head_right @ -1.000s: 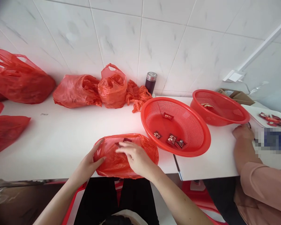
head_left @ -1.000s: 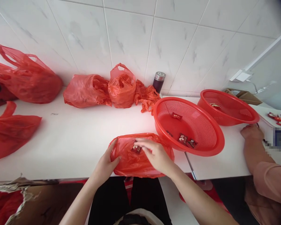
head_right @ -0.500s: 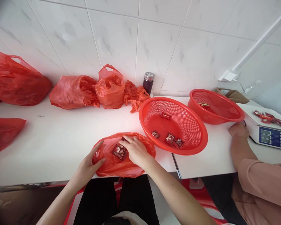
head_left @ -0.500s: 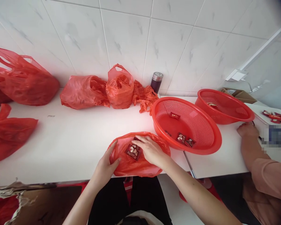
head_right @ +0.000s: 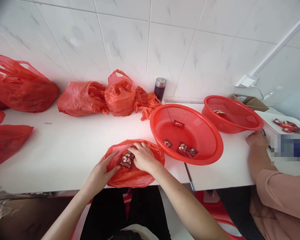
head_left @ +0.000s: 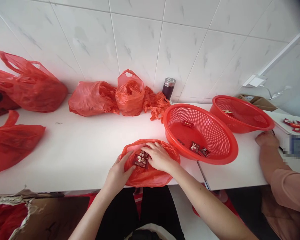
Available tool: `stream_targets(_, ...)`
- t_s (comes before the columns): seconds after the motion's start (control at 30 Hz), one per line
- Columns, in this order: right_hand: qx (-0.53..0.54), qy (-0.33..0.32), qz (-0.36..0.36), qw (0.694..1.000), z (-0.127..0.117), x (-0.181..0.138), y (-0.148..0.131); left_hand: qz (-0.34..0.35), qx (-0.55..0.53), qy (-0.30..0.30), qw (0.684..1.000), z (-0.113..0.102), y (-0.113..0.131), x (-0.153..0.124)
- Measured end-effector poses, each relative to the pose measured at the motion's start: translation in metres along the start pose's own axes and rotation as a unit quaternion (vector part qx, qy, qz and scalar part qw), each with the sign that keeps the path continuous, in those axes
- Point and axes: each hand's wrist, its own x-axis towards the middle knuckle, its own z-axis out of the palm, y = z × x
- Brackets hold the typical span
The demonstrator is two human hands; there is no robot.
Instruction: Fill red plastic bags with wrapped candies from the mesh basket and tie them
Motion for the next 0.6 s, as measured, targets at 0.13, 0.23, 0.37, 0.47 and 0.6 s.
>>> stream_targets(0.13, -0.009, -0.005, 0.019, 1.000, 0.000, 0.005, 0.001, 0.027, 0.049, 0.015, 0.998, 0.003, 0.006, 0.006)
stream_targets(0.23, 0.000, 0.024, 0.051, 0.998, 0.003, 0.007, 0.005, 0.044, 0.039, 0.044, 0.997, 0.001, 0.005, 0.005)
stream_targets(0.37, 0.012, 0.064, 0.070, 0.995, 0.003, 0.004, 0.008, 0.059, 0.045, 0.081, 0.994, -0.003, -0.002, -0.001)
stream_targets(0.47, 0.038, 0.047, 0.045, 0.997, 0.000, -0.001, 0.007, 0.061, 0.051, 0.082, 0.993, -0.004, -0.008, -0.005)
stream_targets(0.6, 0.073, -0.009, 0.021, 0.997, -0.003, -0.008, 0.010, 0.034, 0.044, 0.071, 0.996, -0.005, -0.011, -0.009)
